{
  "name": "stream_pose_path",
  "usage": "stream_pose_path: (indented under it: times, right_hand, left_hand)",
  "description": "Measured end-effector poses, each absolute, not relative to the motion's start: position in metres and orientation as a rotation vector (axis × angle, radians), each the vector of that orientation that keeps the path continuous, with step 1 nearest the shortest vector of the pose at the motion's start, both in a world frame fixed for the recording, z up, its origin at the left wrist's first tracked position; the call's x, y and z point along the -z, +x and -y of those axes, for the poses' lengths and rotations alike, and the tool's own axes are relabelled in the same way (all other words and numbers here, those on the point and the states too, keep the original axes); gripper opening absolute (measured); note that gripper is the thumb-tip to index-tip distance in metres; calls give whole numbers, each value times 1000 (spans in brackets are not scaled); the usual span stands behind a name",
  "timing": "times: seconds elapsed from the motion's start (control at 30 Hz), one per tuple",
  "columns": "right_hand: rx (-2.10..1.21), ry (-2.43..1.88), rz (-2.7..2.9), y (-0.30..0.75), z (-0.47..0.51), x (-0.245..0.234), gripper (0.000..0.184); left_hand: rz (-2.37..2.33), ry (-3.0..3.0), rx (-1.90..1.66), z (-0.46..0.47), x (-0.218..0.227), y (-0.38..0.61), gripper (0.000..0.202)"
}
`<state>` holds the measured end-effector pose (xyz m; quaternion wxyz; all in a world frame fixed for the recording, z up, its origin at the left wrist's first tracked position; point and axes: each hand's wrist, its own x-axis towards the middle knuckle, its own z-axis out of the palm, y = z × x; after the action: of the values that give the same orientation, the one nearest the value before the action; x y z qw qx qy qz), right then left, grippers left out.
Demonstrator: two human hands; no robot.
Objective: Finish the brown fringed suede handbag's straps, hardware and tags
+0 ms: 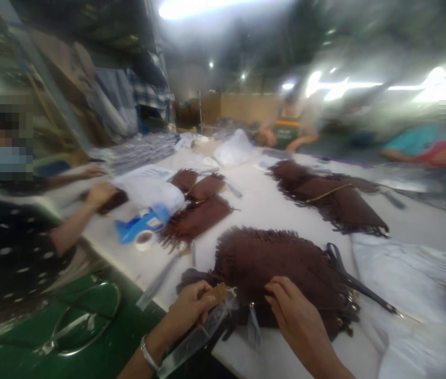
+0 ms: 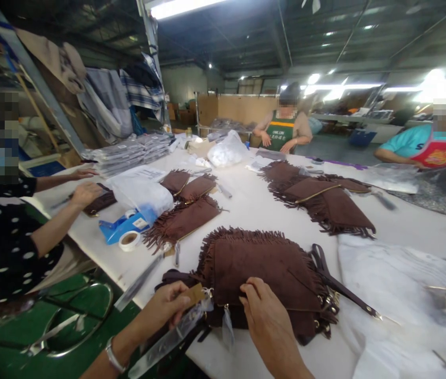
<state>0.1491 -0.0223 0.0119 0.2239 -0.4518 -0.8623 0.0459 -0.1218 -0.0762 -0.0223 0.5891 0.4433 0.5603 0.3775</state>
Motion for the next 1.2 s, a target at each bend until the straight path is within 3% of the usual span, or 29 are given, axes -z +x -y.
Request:
stream_pose_path:
  times: [0.13, 0.27, 0.4, 0.47, 0.67, 0.83, 0.97, 1.1, 1.2]
  right_hand:
    - [-156, -1279, 2376, 138, 22, -17, 18]
    - [-138, -1308, 2374, 150, 23, -14, 21]
    - [99, -1305, 2417, 179, 24, 2, 50]
    - [225, -1284, 2428, 193, 22, 12, 53]
    - [397, -1090, 2464, 210, 7, -6, 34]
    - [349, -1215, 2327, 197, 0, -47, 26]
    - [315, -1168, 2403, 186, 6, -27, 20]
    - [432, -1047, 2440, 193, 4, 7, 25]
    - [459, -1022, 2421, 205, -4, 5, 27]
  left_hand:
    - [-1435, 1056, -966, 76, 20, -125, 27]
    - [-1894, 1413, -933, 75, -1, -156, 25]
    - [-2264, 1750, -604, 77, -6, -170, 21]
    - [-2303, 1799, -629, 76, -4, -155, 29]
    - [-1754, 1754, -999, 47, -15, -86, 33]
    - [-1768, 1674, -819, 20, -17, -72, 45]
    - [-1836, 1629, -813, 14, -2, -68, 34]
    - [-1619, 1210, -982, 15, 4, -56, 44]
    - [-1322, 788, -1126, 20, -5, -49, 56]
